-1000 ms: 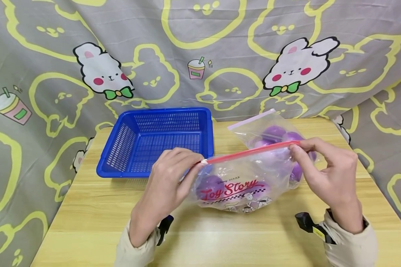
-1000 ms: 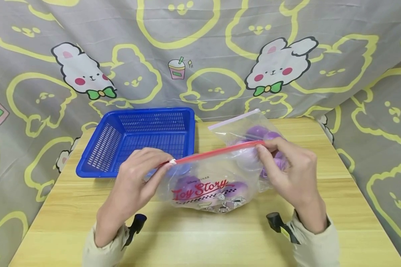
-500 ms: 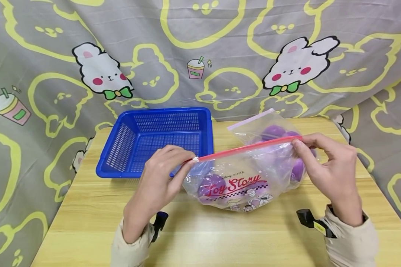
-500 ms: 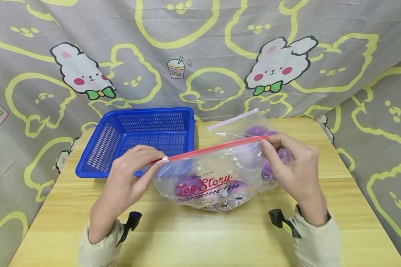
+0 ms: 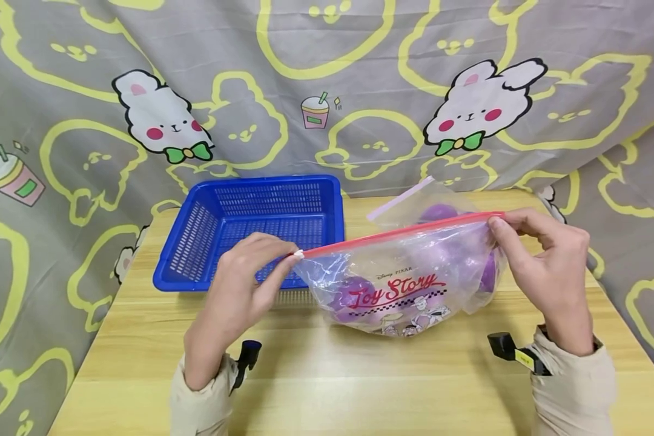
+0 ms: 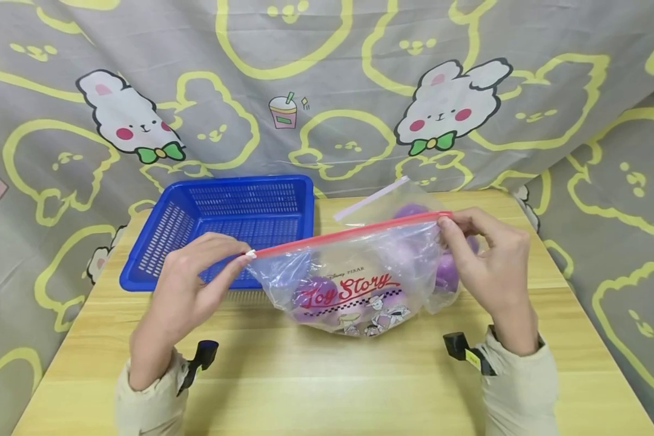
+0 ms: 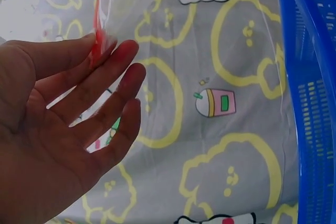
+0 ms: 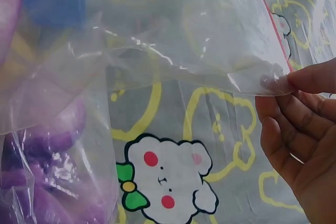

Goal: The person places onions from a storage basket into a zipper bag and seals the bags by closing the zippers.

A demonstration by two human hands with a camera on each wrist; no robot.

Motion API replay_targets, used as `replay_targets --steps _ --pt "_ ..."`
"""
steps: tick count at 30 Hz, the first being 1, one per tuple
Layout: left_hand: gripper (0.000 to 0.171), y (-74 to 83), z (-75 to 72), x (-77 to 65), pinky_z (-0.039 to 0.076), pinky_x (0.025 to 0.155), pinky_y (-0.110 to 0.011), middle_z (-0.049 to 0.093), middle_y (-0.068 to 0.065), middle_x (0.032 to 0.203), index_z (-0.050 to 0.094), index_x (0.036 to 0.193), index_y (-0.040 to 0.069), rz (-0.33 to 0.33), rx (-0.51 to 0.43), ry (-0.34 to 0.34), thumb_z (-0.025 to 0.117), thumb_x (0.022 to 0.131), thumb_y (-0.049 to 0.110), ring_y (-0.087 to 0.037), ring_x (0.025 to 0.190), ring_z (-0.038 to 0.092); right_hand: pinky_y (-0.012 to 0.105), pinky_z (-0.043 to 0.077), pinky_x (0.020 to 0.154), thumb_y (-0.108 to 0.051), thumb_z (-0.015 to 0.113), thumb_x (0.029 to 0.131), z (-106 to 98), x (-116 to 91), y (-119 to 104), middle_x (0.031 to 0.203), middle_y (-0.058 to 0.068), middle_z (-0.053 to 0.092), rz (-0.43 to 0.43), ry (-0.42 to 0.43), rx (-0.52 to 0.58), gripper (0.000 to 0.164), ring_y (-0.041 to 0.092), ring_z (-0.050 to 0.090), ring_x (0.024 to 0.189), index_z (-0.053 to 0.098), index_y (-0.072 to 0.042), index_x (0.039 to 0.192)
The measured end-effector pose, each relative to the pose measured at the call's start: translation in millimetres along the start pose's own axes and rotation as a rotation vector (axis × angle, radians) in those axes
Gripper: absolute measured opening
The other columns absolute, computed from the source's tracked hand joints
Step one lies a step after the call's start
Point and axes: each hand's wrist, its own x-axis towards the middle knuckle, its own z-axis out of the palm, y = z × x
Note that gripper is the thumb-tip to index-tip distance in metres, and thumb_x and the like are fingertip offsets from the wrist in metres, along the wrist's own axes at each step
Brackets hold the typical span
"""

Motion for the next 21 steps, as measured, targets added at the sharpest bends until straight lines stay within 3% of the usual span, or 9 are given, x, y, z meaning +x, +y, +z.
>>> replay_targets --steps 7,12,15,21 --pt "0.013 -5.2 5.1 2.8 0.056 0.083 -0.036 0.074 -0.002 0.1 0.076 0.104 0.007 -0.014 0.006 0.012 0.068 0.095 0.013 -0.015 0.095 0.066 0.011 0.047 0.07 0.004 0.071 0.087 1.6 1.4 10.6 0.076 -0.011 0.069 0.025 0.005 0.016 0.004 -0.002 0.064 0.07 0.073 0.006 0.084" --pt "0.032 -8.4 10.8 5.0 0.053 0.072 -0.035 0.072 -0.003 0.107 0.063 0.132 0.012 -0.078 0.041 0.06 0.06 0.1 0.015 -0.015 0.09 0.065 0.009 0.049 0.062 -0.003 0.069 0.09 -0.2 2.8 34.1 0.074 -0.011 0.067 0.133 0.055 -0.002 0.011 0.001 0.061 0.06 0.073 0.006 0.089" --pt "0.044 -8.8 12.8 5.1 0.052 0.071 -0.034 0.068 -0.001 0.113 0.05 0.146 0.02 -0.128 0.033 0.002 0.057 0.102 0.021 -0.014 0.096 0.063 0.008 0.048 0.056 -0.009 0.068 0.091 -1.9 3.7 53.9 0.068 -0.017 0.064 0.222 0.078 -0.069 0.015 -0.002 0.058 0.053 0.074 0.005 0.091" --pt "0.05 -10.4 20.3 8.5 0.053 0.082 -0.039 0.062 -0.001 0.124 0.041 0.151 0.024 -0.153 0.023 -0.127 0.055 0.103 0.027 -0.017 0.11 0.059 0.012 0.038 0.058 -0.016 0.065 0.09 0.0 3.5 83.5 0.062 -0.036 0.05 0.351 0.074 -0.305 0.021 -0.011 0.049 0.053 0.077 0.0 0.089"
